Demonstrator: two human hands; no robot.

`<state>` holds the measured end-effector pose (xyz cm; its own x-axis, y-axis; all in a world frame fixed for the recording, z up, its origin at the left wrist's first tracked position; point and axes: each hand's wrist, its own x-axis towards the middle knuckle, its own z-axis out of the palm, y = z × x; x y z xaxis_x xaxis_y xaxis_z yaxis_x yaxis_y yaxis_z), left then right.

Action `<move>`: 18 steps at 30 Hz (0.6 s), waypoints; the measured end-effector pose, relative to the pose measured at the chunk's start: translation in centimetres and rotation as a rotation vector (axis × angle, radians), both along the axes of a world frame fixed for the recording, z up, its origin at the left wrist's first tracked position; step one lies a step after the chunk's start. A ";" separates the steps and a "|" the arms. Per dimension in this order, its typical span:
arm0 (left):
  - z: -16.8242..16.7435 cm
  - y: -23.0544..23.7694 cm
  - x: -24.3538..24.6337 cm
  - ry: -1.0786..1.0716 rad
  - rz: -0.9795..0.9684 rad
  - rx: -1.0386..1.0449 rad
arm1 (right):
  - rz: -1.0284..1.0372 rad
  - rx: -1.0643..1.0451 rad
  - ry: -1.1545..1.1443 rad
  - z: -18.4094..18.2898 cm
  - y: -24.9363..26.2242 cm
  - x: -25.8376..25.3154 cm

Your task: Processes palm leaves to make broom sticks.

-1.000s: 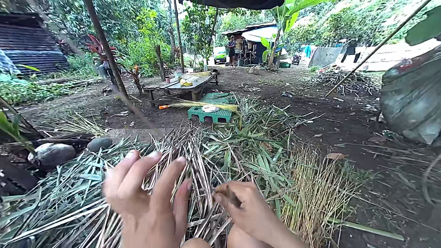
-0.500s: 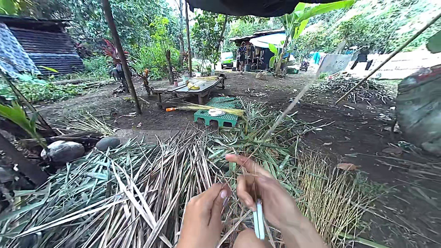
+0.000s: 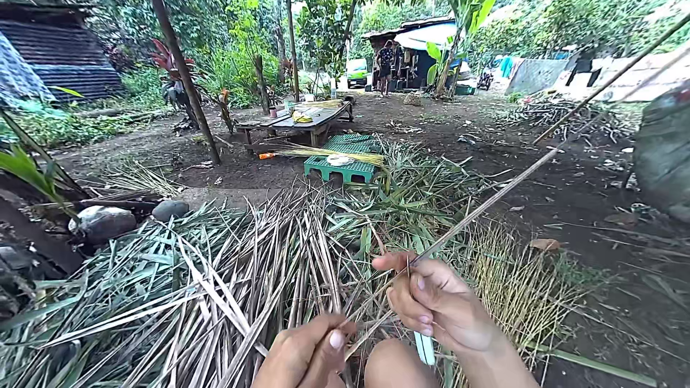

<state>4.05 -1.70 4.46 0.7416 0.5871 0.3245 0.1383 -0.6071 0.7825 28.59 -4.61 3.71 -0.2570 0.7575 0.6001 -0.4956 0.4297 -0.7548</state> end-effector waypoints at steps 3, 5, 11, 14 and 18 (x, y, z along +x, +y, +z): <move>0.6 -1.3 2.1 -0.092 0.224 0.259 | 0.002 -0.005 -0.027 -0.3 -0.3 -1.5; 0.7 -1.3 2.9 -0.161 0.295 0.371 | 0.027 -0.019 -0.054 -0.3 -0.6 -2.2; 1.1 -1.7 2.9 -0.201 0.253 0.373 | 0.069 0.001 -0.113 -0.4 -0.9 -1.9; 1.3 -1.7 2.3 -0.183 0.213 0.324 | -0.007 0.004 -0.109 -0.1 -0.9 -1.2; 1.5 -2.1 1.6 -0.130 0.272 0.386 | -0.171 -0.018 -0.102 0.3 -0.6 0.1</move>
<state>5.70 -3.78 5.99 0.5170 0.5722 0.6366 0.2481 -0.8120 0.5284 28.72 -5.26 4.02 -0.1825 0.8054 0.5639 -0.3373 0.4874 -0.8054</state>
